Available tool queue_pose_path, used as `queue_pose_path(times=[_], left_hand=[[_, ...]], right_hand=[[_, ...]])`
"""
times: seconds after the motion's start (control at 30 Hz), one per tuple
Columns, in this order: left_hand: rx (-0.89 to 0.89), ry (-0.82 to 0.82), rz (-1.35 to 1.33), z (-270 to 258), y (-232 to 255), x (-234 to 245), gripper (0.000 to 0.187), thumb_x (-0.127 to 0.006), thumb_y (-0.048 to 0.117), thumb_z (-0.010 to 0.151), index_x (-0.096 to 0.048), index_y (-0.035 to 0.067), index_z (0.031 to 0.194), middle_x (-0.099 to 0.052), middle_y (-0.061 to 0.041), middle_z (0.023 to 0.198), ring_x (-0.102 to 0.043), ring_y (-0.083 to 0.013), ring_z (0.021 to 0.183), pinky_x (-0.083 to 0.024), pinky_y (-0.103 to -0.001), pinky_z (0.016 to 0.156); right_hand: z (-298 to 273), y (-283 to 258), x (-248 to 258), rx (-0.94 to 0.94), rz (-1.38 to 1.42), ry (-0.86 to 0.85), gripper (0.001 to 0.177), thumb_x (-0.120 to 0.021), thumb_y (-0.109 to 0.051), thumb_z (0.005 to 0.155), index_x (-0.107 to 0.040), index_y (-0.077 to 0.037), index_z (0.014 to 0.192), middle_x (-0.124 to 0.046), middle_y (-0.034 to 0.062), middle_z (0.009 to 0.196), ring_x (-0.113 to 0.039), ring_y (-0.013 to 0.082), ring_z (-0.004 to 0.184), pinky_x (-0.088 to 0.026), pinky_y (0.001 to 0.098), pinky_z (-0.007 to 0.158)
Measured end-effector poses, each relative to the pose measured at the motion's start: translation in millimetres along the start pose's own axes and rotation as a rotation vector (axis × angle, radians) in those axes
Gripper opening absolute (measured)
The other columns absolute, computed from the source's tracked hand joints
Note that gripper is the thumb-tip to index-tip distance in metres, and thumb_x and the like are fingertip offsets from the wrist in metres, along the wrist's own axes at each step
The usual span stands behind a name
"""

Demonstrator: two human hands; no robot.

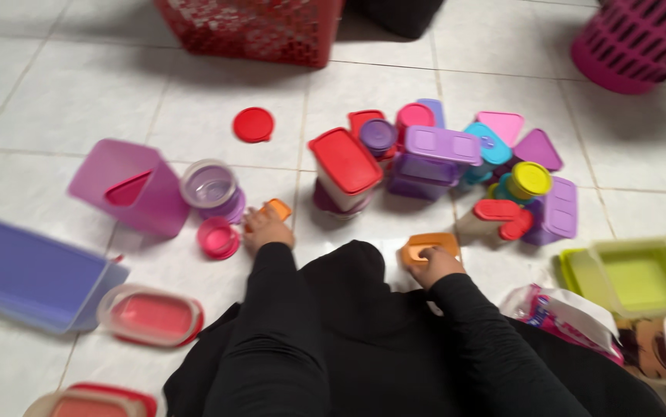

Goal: The person sits on the floor and wipes several plastic containers and lids with a tissue, then matches and secures lids onto the containers. They handle multiple containers of different colors and sizes, stacking some after closing them.

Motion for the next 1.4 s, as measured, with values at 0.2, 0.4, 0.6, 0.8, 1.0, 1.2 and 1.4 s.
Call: queue_pose_path(times=[0.2,0.4,0.6,0.8,1.0,1.2,1.4], left_hand=[[0.023,0.073,-0.001,-3.4,3.8,-1.2,0.065,-0.059,0.03,0.097,-0.043,0.006,0.155,-0.049,-0.018,0.149,-0.049,-0.0355,0.136,-0.044,-0.053,0.108],[-0.093,-0.211,0.096,-57.3,73.9,33.4,0.061,-0.075,0.043,0.083,-0.061,0.01,0.134,-0.056,-0.013,0.14,-0.057,-0.0329,0.128,-0.054,-0.046,0.096],[-0.434,-0.275,0.023,-149.0,153.1,47.4,0.066,-0.079,0.055,0.069,-0.074,0.006,0.113,-0.072,-0.016,0.117,-0.071,-0.0298,0.111,-0.057,-0.038,0.095],[-0.808,-0.368,-0.346,-220.1,211.5,9.6,0.082,-0.083,0.048,0.065,-0.062,-0.006,0.122,-0.066,-0.027,0.116,-0.068,-0.0367,0.105,-0.056,-0.039,0.092],[-0.652,-0.907,-1.311,-264.7,258.2,-17.2,0.058,-0.078,0.023,0.079,-0.058,-0.002,0.128,-0.07,-0.013,0.113,-0.069,-0.0268,0.104,-0.056,-0.042,0.092],[-0.442,-1.347,-1.906,-317.8,273.5,11.2,0.048,-0.048,0.037,0.102,-0.054,0.007,0.139,-0.064,-0.009,0.128,-0.064,-0.0226,0.117,-0.052,-0.039,0.103],[-0.48,-1.15,-1.796,-350.6,264.5,45.8,0.068,-0.036,0.058,0.104,-0.046,0.007,0.148,-0.058,-0.009,0.142,-0.058,-0.0213,0.129,-0.045,-0.04,0.112]], right_hand=[[-22.4,38.4,-7.0,-0.176,-0.162,-0.454,0.054,-0.076,-0.052,0.08,-0.075,-0.006,0.108,-0.078,0.0169,0.11,-0.073,0.0302,0.102,-0.056,0.0396,0.093],[-30.9,58.4,-81.9,-0.091,-0.203,-0.578,0.061,-0.084,-0.043,0.076,-0.065,-0.005,0.119,-0.069,0.0201,0.113,-0.066,0.035,0.111,-0.053,0.0426,0.096],[2.8,81.0,-77.9,-0.088,-0.08,-0.355,0.03,-0.071,-0.02,0.084,-0.075,-0.006,0.111,-0.074,0.0196,0.11,-0.069,0.0361,0.107,-0.055,0.0423,0.094],[-2.1,89.8,36.2,-0.099,0.857,-0.082,0.029,-0.063,-0.003,0.08,-0.073,-0.005,0.107,-0.074,0.0095,0.089,-0.07,0.0194,0.079,-0.057,0.0343,0.074],[-67.3,61.4,98.9,0.128,1.529,-0.024,0.029,-0.054,0.005,0.084,-0.07,0.001,0.107,-0.069,0.0045,0.091,-0.057,0.0092,0.073,-0.044,0.0227,0.064],[-111.0,-1.2,122.3,0.236,1.355,0.006,0.019,-0.064,-0.003,0.088,-0.064,-0.005,0.107,-0.064,0.002,0.098,-0.061,0.0092,0.089,-0.05,0.0236,0.078],[-137.7,-21.3,204.8,0.38,0.584,0.755,0.019,-0.07,-0.004,0.084,-0.062,-0.004,0.101,-0.056,0.0124,0.106,-0.057,0.0295,0.1,-0.048,0.0354,0.083]])
Point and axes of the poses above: each hand's wrist, its own z-axis towards the middle knuckle, its own x-axis out of the back of the hand, y = z × x, the point moved 9 cm from there along z, towards the middle knuckle
